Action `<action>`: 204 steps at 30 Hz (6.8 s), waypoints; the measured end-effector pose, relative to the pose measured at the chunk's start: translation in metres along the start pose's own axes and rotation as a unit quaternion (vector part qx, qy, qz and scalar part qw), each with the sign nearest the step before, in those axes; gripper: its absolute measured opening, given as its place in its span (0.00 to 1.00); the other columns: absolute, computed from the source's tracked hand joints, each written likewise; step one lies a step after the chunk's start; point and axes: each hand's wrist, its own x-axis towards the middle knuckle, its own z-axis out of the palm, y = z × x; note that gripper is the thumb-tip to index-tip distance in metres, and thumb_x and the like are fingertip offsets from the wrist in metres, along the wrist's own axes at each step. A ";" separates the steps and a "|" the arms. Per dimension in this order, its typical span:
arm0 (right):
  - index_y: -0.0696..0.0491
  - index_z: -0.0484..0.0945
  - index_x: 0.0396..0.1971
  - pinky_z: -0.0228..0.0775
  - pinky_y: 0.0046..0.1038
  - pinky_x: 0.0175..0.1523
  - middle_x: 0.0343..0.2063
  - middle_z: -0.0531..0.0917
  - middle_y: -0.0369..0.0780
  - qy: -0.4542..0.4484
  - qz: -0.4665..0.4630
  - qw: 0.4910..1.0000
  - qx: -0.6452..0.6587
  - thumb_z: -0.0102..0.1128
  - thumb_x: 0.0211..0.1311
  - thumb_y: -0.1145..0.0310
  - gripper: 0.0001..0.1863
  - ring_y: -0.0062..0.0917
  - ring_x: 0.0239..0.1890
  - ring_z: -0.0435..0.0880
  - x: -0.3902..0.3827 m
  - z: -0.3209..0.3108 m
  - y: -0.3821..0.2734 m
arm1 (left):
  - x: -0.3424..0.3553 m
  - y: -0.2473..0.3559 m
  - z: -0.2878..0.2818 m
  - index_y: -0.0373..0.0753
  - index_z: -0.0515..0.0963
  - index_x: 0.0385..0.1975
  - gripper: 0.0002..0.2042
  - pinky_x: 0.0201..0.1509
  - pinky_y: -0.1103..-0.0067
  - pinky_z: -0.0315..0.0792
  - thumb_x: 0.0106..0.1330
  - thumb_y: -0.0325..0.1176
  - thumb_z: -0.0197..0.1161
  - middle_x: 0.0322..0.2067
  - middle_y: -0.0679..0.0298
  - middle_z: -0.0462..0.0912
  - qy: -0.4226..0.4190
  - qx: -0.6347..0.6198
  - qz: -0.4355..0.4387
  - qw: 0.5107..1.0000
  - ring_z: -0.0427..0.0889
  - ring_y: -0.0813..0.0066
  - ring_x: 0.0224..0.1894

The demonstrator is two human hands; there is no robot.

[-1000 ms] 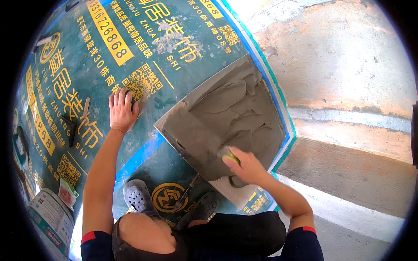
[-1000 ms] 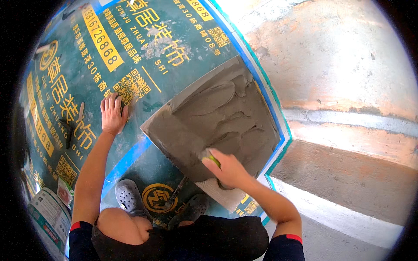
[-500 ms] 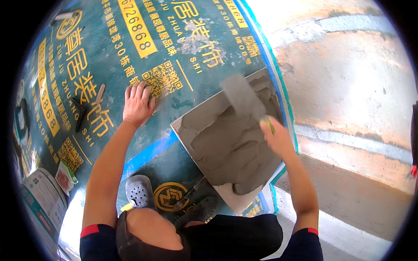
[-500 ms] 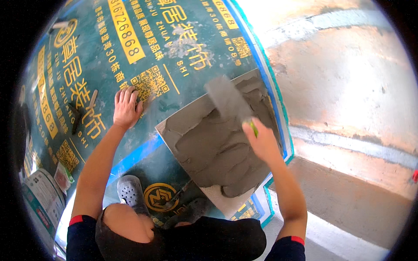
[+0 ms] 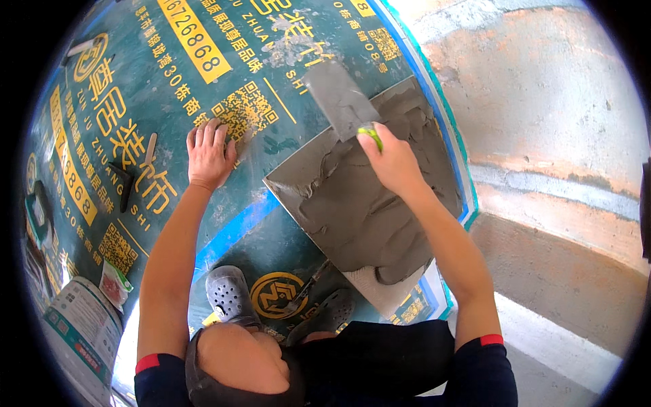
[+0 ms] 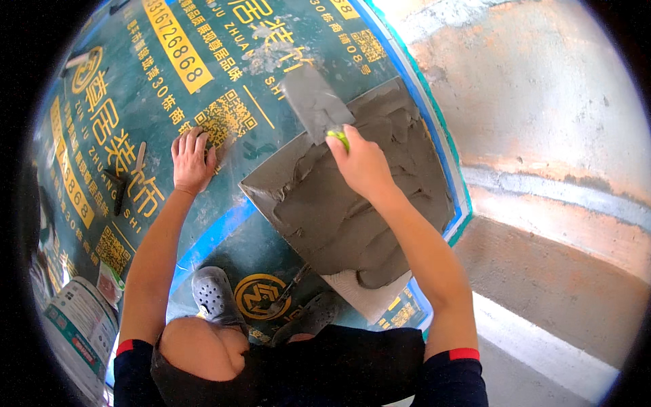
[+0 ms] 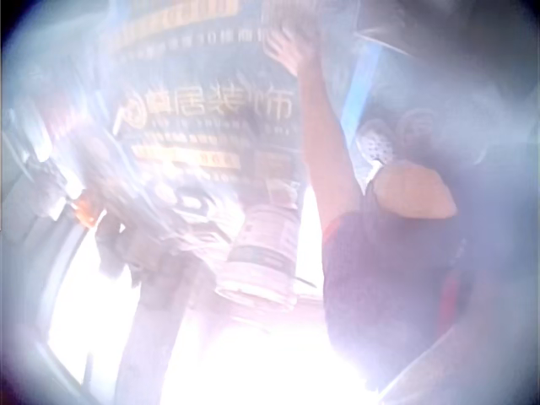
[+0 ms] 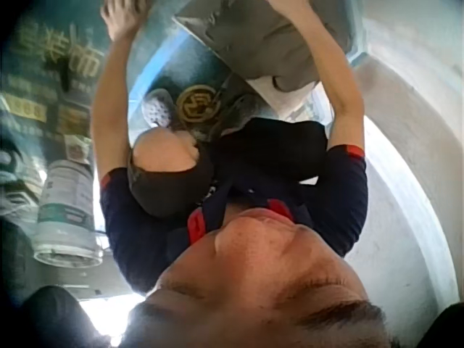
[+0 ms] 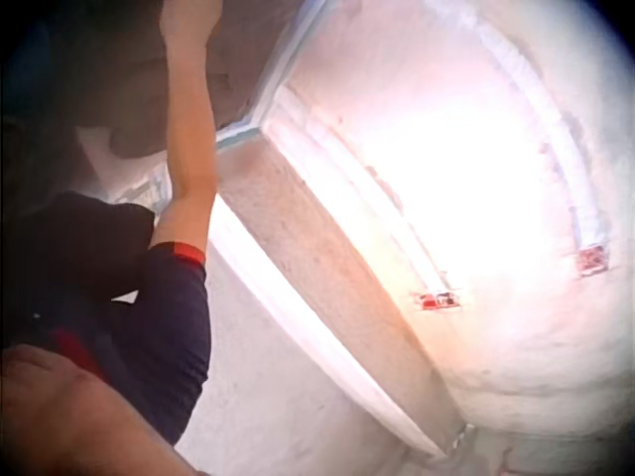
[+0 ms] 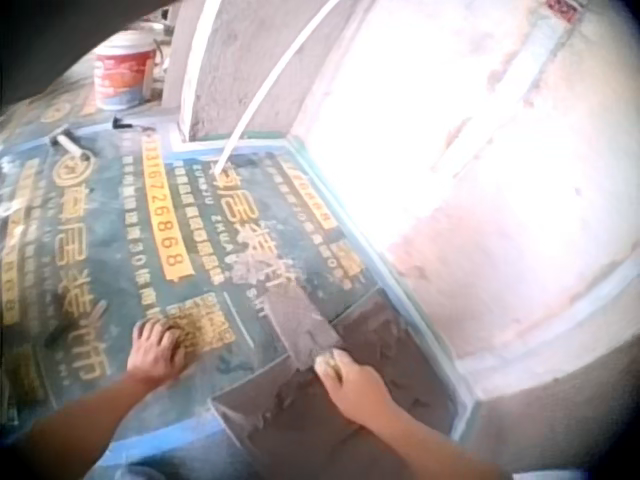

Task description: The person applies mortar to the back of a large tile using a trowel. They use a mixing tool to blend the mortar in a bucket, then scoop and spread it onto the tile surface in an even layer.

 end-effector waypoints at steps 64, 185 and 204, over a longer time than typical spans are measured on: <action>0.52 0.70 0.45 0.70 0.48 0.36 0.24 0.81 0.52 0.056 0.617 0.768 0.163 0.43 0.66 0.45 0.25 0.52 0.32 0.80 -0.523 0.068 0.112 | 0.000 -0.020 0.006 0.40 0.68 0.53 0.23 0.55 0.64 0.64 0.69 0.52 0.44 0.51 0.58 0.69 -0.126 0.221 0.116 0.960 0.70 0.59 0.53; 0.60 0.71 0.50 0.67 0.41 0.53 0.45 0.77 0.55 0.186 0.223 0.941 0.175 0.44 0.63 0.60 0.22 0.47 0.48 0.76 -0.073 -0.071 0.247 | -0.205 -0.005 -0.157 0.29 0.71 0.49 0.18 0.52 0.68 0.68 0.69 0.39 0.47 0.43 0.48 0.77 -0.421 -0.056 -0.220 0.878 0.76 0.57 0.47; 0.58 0.68 0.52 0.74 0.39 0.41 0.33 0.81 0.51 0.288 0.329 0.899 -0.014 0.49 0.62 0.62 0.21 0.41 0.36 0.82 -0.092 -0.043 0.279 | -0.225 0.019 -0.192 0.27 0.71 0.47 0.19 0.50 0.69 0.71 0.69 0.40 0.49 0.40 0.49 0.80 -0.418 -0.134 -0.322 0.839 0.79 0.60 0.45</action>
